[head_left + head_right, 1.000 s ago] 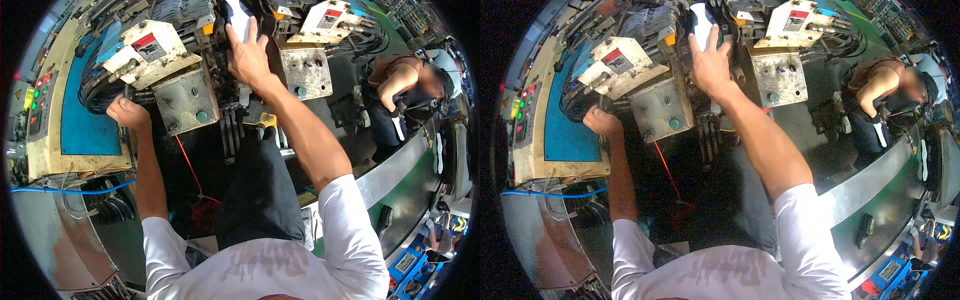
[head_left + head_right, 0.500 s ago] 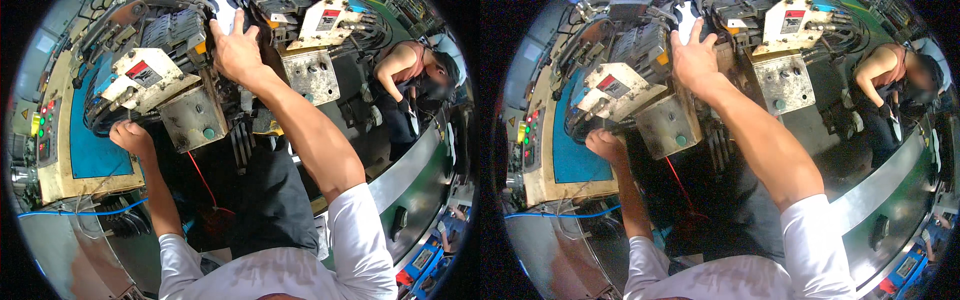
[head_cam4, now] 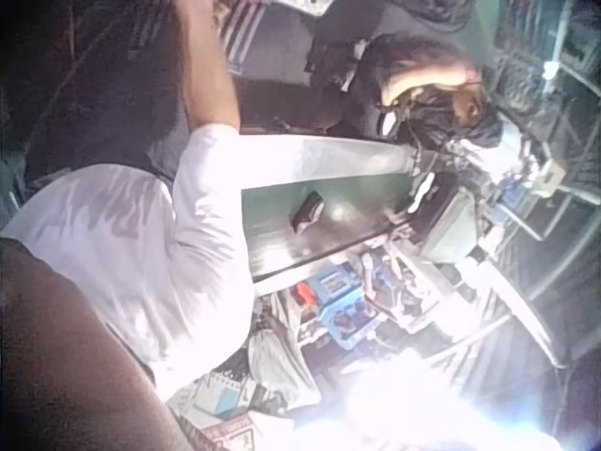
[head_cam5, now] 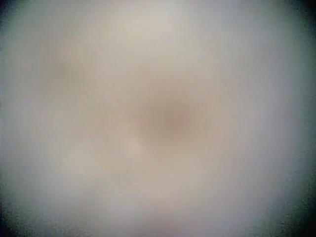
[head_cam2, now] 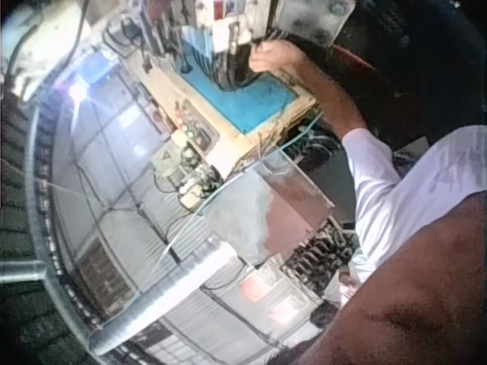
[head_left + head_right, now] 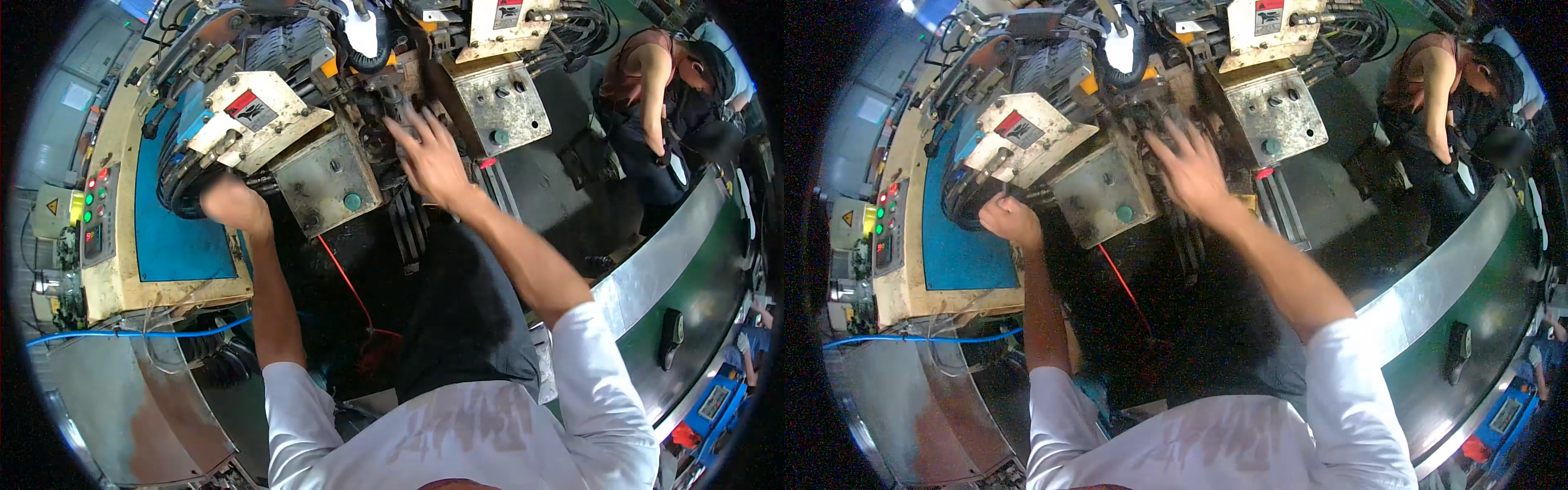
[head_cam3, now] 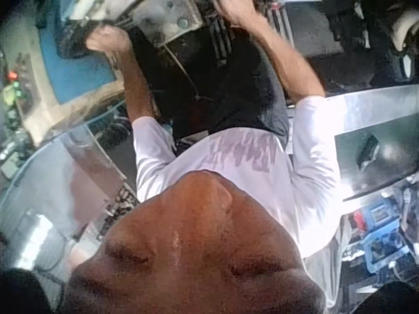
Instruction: The person repeatedly picks up black slipper uppers and white insoles from a conveyor belt. They place the insole into the slipper upper and press the assembly into a machine mold to bond the parts. The finished slipper is then placed back onto the conveyor belt. The process is repeated for multiple units.
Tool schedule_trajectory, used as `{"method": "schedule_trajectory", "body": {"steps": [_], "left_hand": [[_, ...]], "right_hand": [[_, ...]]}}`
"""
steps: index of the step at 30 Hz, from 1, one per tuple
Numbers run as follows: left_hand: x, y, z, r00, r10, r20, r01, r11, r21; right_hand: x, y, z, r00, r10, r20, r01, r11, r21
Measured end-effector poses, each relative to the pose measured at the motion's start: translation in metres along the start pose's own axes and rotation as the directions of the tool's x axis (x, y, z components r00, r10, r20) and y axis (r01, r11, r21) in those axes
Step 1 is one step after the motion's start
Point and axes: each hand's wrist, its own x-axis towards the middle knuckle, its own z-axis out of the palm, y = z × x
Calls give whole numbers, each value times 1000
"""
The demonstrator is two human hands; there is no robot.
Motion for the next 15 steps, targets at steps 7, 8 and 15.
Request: {"method": "schedule_trajectory", "body": {"steps": [7, 8, 15], "left_hand": [[-1, -7, 2, 1000, 18, -12, -18, 1000, 6], [-1, -9, 2, 999, 30, -18, -29, 999, 19], [-2, -5, 3, 1000, 28, 10, -28, 1000, 0]], "right_hand": [[-233, 15, 24, 810, 418, 412, -279, 892, -355], [-233, 17, 24, 807, 431, 404, -303, 889, -344], [-213, 27, 26, 746, 498, 442, -377, 863, -336]]}}
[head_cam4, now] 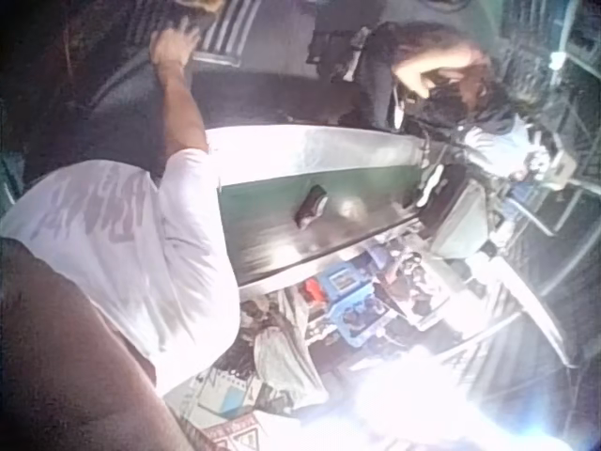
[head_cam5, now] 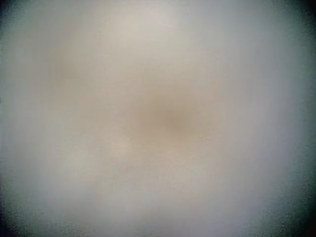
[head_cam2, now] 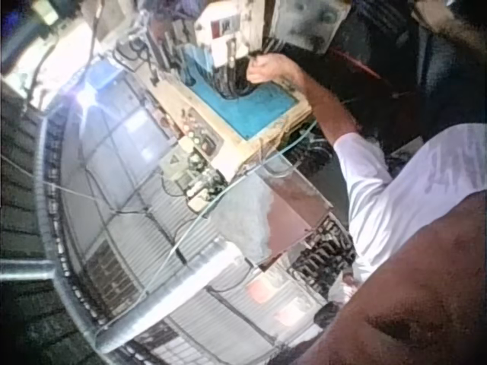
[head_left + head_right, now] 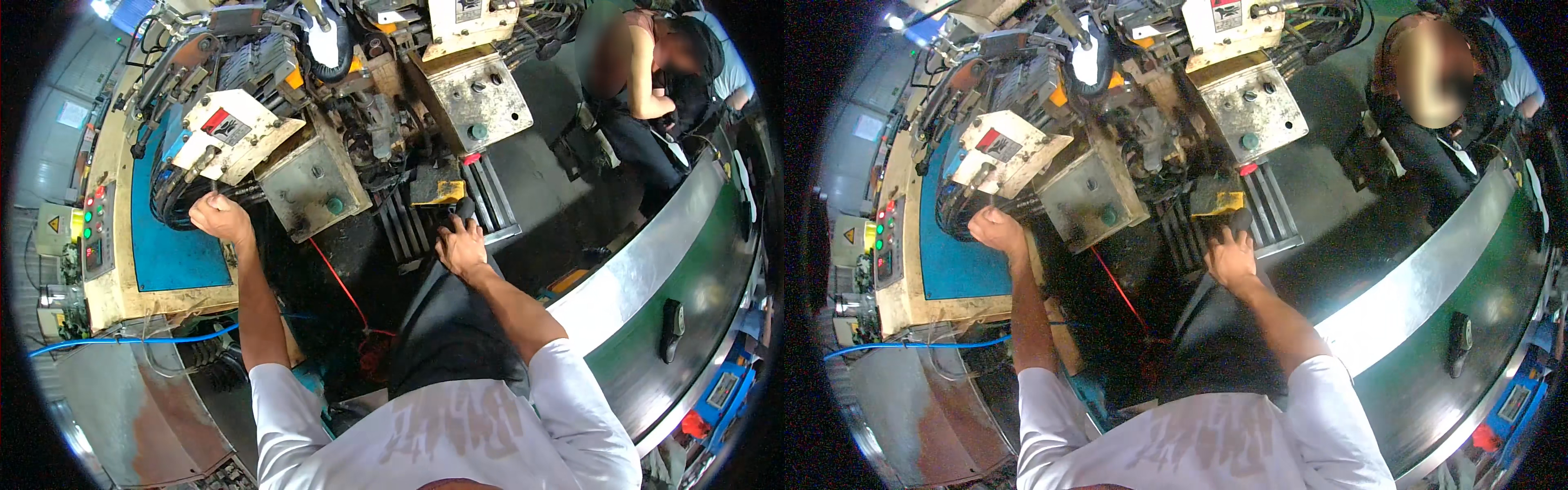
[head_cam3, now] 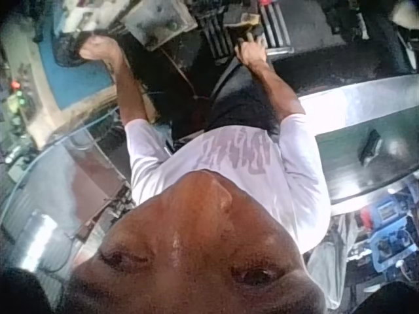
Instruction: The person repeatedly picks up black slipper uppers and white insoles from a conveyor belt. They place the insole into the slipper upper and press the assembly into a machine mold to bond the parts. The finished slipper is then placed back onto the conveyor belt. The process is repeated for multiple units.
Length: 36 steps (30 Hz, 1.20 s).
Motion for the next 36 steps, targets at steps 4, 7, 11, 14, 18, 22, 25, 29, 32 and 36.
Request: {"method": "schedule_trajectory", "body": {"steps": [4, 7, 11, 14, 18, 22, 25, 29, 32, 36], "left_hand": [[-2, -2, -1, 999, -38, 9, 38, 998, 43], [-3, -2, -1, 999, -43, 7, 43, 999, 27], [-3, -6, -2, 999, -41, -5, 41, 999, 32], [-2, -1, -2, 999, -41, 6, 41, 999, 28], [2, 6, -4, 999, -39, 3, 39, 999, 7], [2, 5, -5, 999, -44, 3, 43, 999, 3], [2, 8, -5, 999, -35, 4, 35, 999, -6], [3, 10, -7, 1000, -28, 0, 28, 1000, 1], [3, 6, -6, 1000, -11, -13, 11, 1000, -4], [2, 8, -5, 999, -53, -14, 53, 999, -2]], "right_hand": [[7, 0, -1, 997, -8, 74, 9, 1000, -10], [13, 1, 3, 998, -12, 60, 12, 1000, -1], [14, -2, -5, 995, -10, 96, 11, 1000, -7], [15, 0, -3, 994, 2, 110, -1, 1000, -8], [16, 0, -4, 994, 5, 112, -9, 999, 33], [17, 0, 1, 993, 9, 119, -11, 1000, 17], [17, 1, 4, 992, 18, 127, -19, 1000, 6], [18, 0, 5, 993, 21, 115, -18, 1000, -23], [18, 0, 5, 995, 15, 103, -12, 999, -31], [19, 2, 5, 992, 26, 126, -22, 999, -36]]}}
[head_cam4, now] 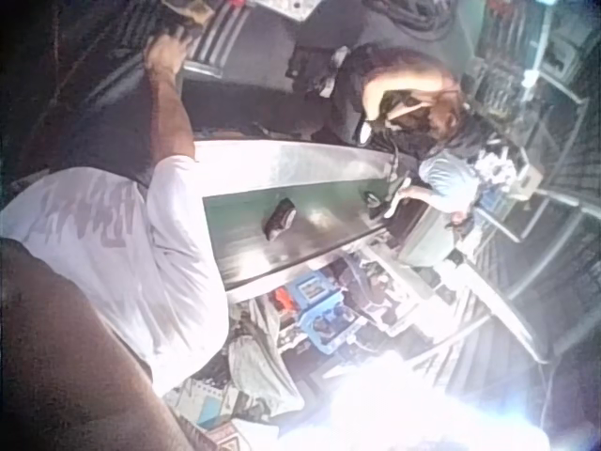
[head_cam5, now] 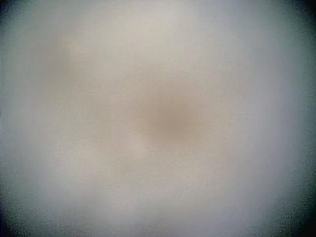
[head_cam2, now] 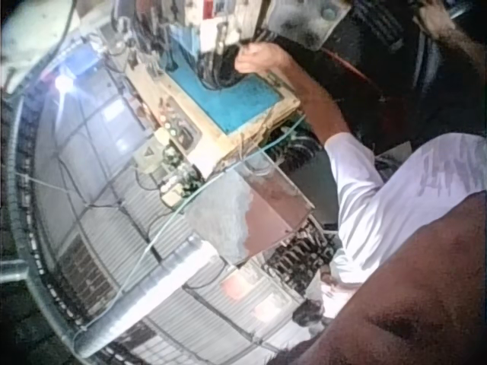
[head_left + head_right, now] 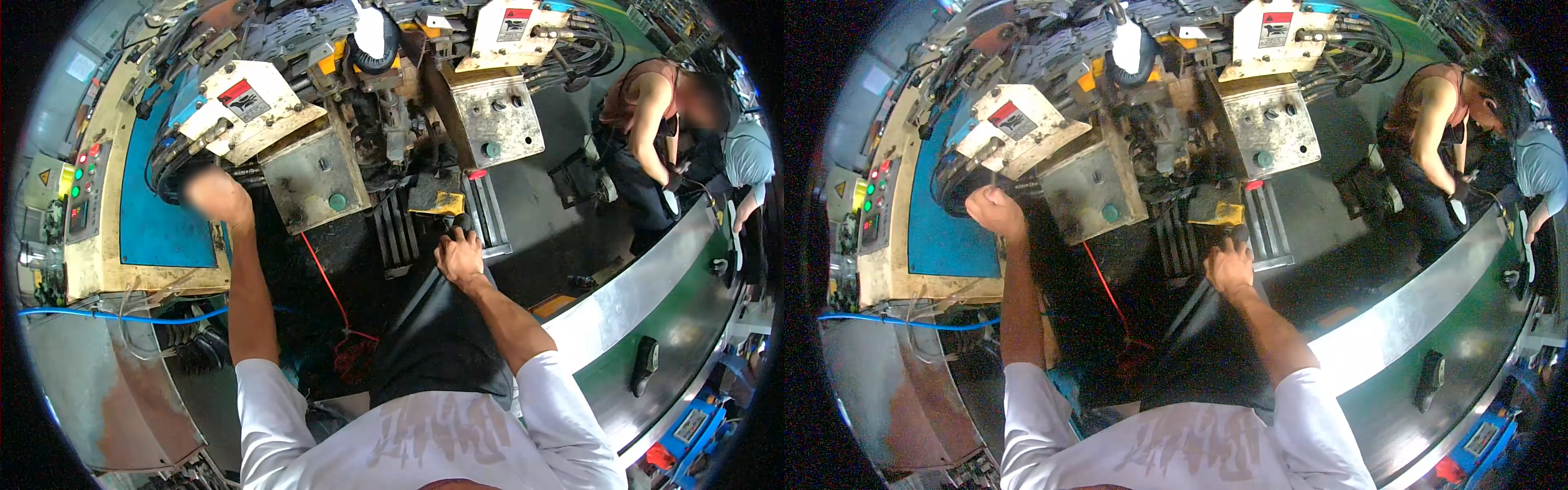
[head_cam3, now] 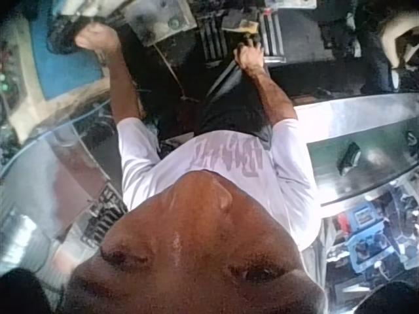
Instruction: The person repeatedly picks up black slipper uppers and white insoles from a conveyor belt. They place the insole into the slipper upper and press the assembly into a machine mold to bond the parts. The finished slipper is then placed back onto the conveyor belt. The process is repeated for multiple units.
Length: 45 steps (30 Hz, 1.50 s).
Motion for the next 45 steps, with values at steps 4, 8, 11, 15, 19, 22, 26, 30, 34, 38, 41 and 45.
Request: {"method": "schedule_trajectory", "body": {"steps": [4, 8, 11, 15, 19, 22, 26, 30, 34, 38, 41, 45], "left_hand": [[0, 0, 0, 1000, -7, 1, 7, 1000, 4], [0, -2, 0, 1000, 9, -11, -9, 1000, -10], [-1, -2, 2, 1000, 6, -5, -6, 1000, 1], [-3, -7, 1, 1000, 11, 14, -11, 1000, 17], [-2, -2, 1, 1000, 9, 9, -9, 1000, 8], [-1, -1, -1, 1000, 8, 22, -8, 1000, -2], [0, -2, 0, 1000, 5, 8, -5, 1000, -3], [-1, -8, 3, 999, 42, -17, -41, 999, 30], [-4, -12, 6, 997, 64, -47, -63, 998, 32], [-3, -9, 9, 998, 49, -27, -49, 999, 16], [-7, -16, 4, 999, 46, -6, -45, 999, 13], [-8, -13, 5, 999, 39, -2, -39, 999, -14]], "right_hand": [[-2, -3, -2, 1000, -2, -24, 2, 1000, -3], [-1, -3, -4, 999, -11, -37, 11, 1000, 1], [-3, 2, 6, 987, -43, -157, 39, 999, -29], [-3, -2, 0, 994, -28, -107, 26, 999, -22], [-4, 0, -3, 995, -33, -92, 33, 999, -2], [-4, -5, -9, 999, -6, -38, 7, 1000, 9], [-3, -7, -5, 998, -34, -47, 33, 999, -25], [21, -2, 13, 973, -60, -224, 81, 993, 87], [91, -7, 15, 994, 99, -43, -58, 829, 556], [156, -34, 9, 959, 214, -184, 16, 610, 792], [177, -77, -26, 976, 103, 193, -211, 203, 956], [200, -99, -30, 926, -77, 369, -367, -406, 837]]}}
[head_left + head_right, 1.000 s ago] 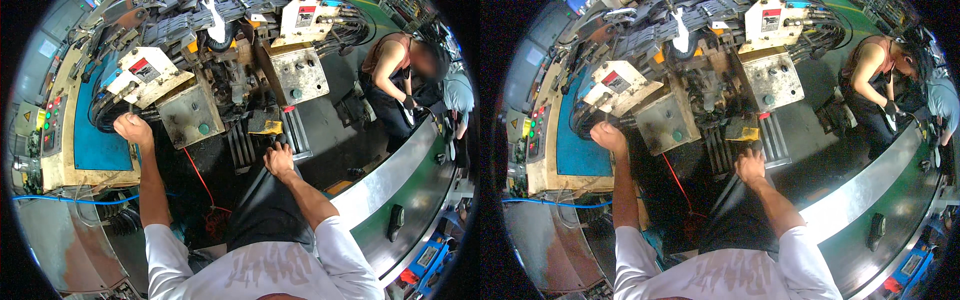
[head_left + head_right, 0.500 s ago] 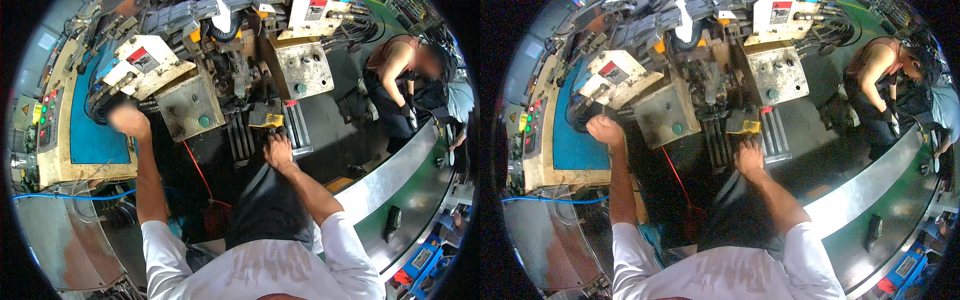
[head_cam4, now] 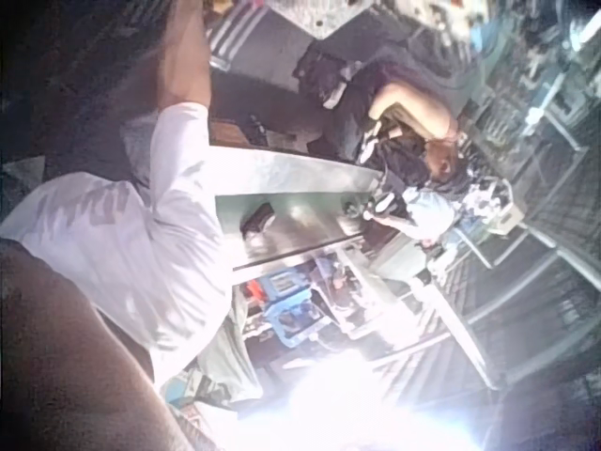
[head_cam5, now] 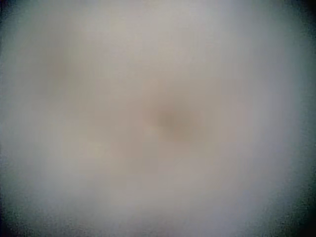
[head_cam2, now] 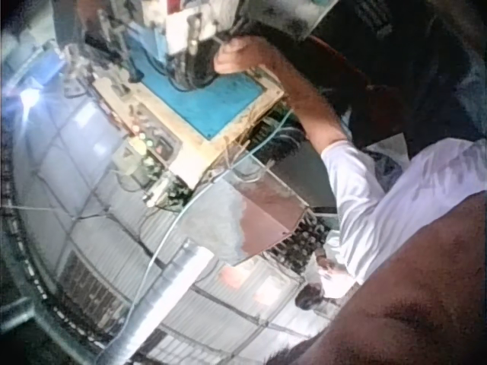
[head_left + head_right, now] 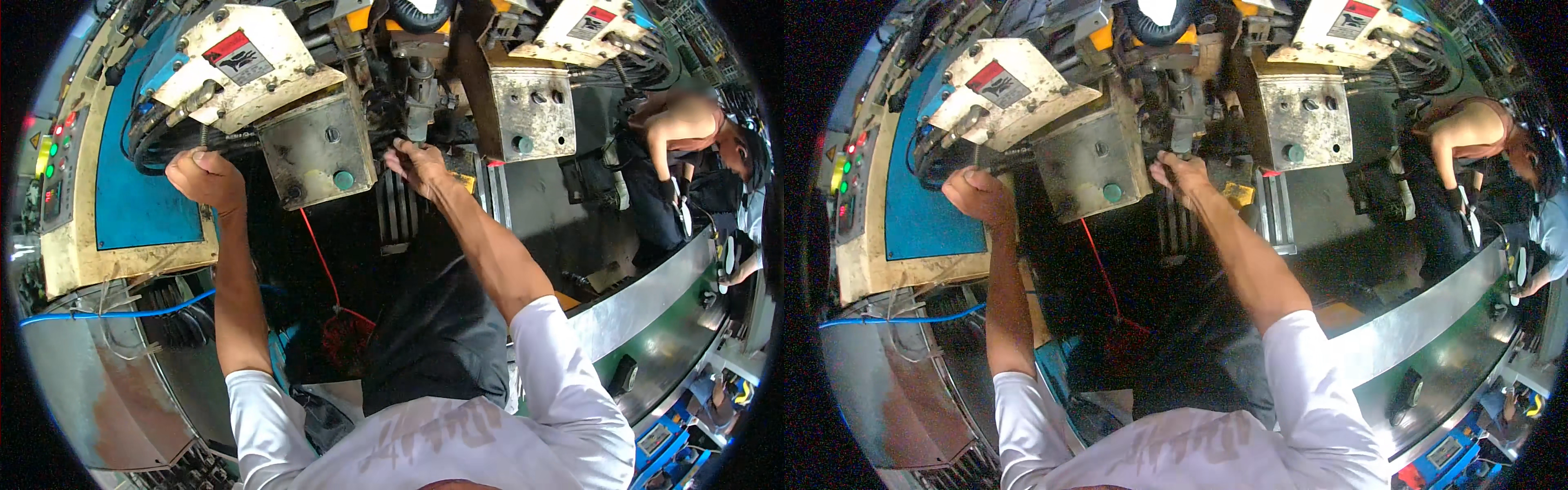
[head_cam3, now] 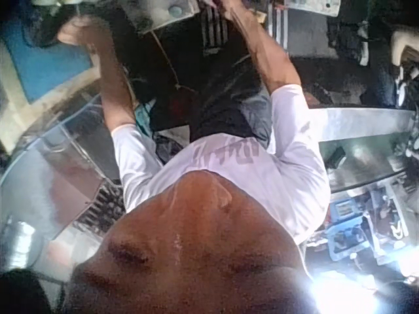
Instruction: The person repeatedly picks up black slipper uppers and white insoles from a conveyor belt. They place the insole into the slipper upper and press the assembly into a machine mold to bond the parts. The finished slipper is then placed back onto the conveyor belt. The process is repeated for multiple units.
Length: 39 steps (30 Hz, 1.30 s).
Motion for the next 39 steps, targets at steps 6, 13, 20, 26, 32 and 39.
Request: {"method": "schedule_trajectory", "body": {"steps": [6, 13, 20, 26, 32, 39], "left_hand": [[3, 1, -3, 999, 6, 32, -5, 1000, -8], [2, -2, -1, 1000, 29, 10, -30, 998, 55], [7, 0, -15, 997, 9, 80, -16, 996, 86], [15, 73, -40, 939, 171, 298, -184, 983, 17], [-12, 206, 13, 314, -39, 949, 927, 228, -298], [13, 277, 56, -59, 191, 980, 911, -391, 131]], "right_hand": [[-17, -20, -20, 998, 27, -49, -34, 985, -166], [-23, -56, -78, 999, 21, 26, -10, 931, -364], [-130, 17, -121, 891, -415, 185, 162, -90, -983], [-215, 65, -137, 841, -459, 288, 99, -391, -915], [-227, 64, -142, 847, -453, 278, 114, -356, -928], [-246, 76, -154, 794, -567, 220, 78, -264, -961]]}}
